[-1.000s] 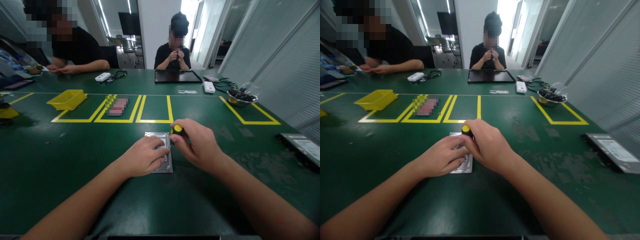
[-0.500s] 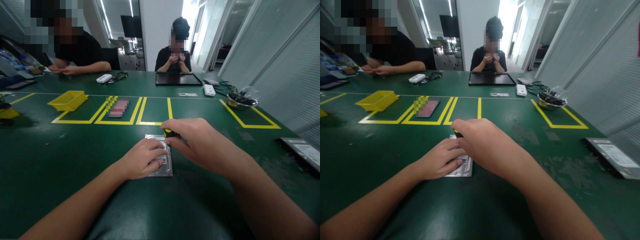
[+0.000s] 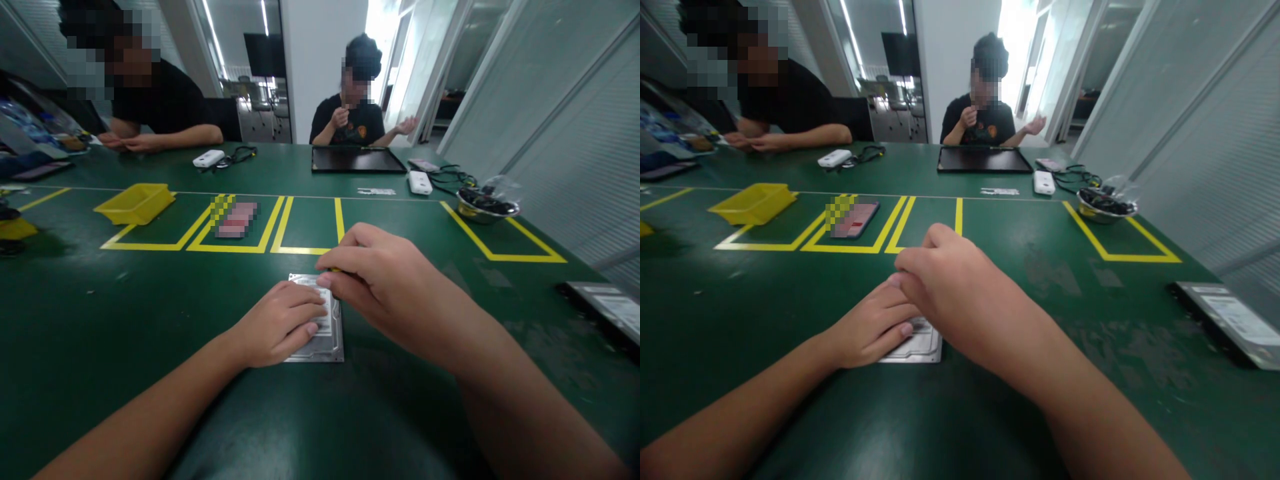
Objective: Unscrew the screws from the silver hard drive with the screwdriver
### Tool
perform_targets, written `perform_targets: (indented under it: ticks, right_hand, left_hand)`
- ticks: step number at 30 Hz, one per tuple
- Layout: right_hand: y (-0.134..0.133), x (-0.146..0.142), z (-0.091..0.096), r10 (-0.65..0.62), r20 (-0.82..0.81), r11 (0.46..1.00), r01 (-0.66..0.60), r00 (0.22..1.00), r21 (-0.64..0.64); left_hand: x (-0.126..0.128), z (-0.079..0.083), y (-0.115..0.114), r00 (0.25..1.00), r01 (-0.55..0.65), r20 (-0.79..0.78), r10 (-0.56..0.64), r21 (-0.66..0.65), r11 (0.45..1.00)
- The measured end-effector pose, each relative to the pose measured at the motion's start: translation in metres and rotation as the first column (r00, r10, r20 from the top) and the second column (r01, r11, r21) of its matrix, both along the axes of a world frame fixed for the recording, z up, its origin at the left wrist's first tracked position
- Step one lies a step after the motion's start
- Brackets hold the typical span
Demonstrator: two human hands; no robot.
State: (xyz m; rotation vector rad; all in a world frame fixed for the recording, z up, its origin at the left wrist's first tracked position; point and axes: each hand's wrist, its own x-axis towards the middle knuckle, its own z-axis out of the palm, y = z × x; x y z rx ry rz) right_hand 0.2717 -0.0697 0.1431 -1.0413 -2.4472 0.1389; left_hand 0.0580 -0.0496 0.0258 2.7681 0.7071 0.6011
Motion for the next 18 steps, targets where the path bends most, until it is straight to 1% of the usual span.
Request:
perform_targets:
  ticks: [6, 12, 15, 18]
  right_hand:
    - [0.0, 0.007, 0.0, -0.032, -0.005, 0.999, 0.032, 0.999, -0.013]
    - [0.001, 0.016, 0.0, -0.022, -0.038, 0.999, 0.023, 0.999, 0.024]
    - [0.001, 0.02, 0.003, -0.002, -0.024, 1.0, 0.002, 1.0, -0.003]
    - [0.001, 0.023, 0.007, 0.019, -0.008, 0.998, -0.02, 1.0, -0.064]
  left_hand:
    - [-0.004, -0.002, -0.002, 1.0, 0.005, 0.001, -0.005, -0.003, 1.0]
    - [-0.005, -0.004, -0.003, 1.0, 0.002, 0.011, -0.002, -0.018, 1.0]
    - [-0.006, -0.006, -0.003, 1.0, -0.001, 0.007, 0.001, -0.026, 1.0]
    - [-0.006, -0.006, -0.004, 1.0, -0.007, 0.008, 0.007, -0.032, 0.999]
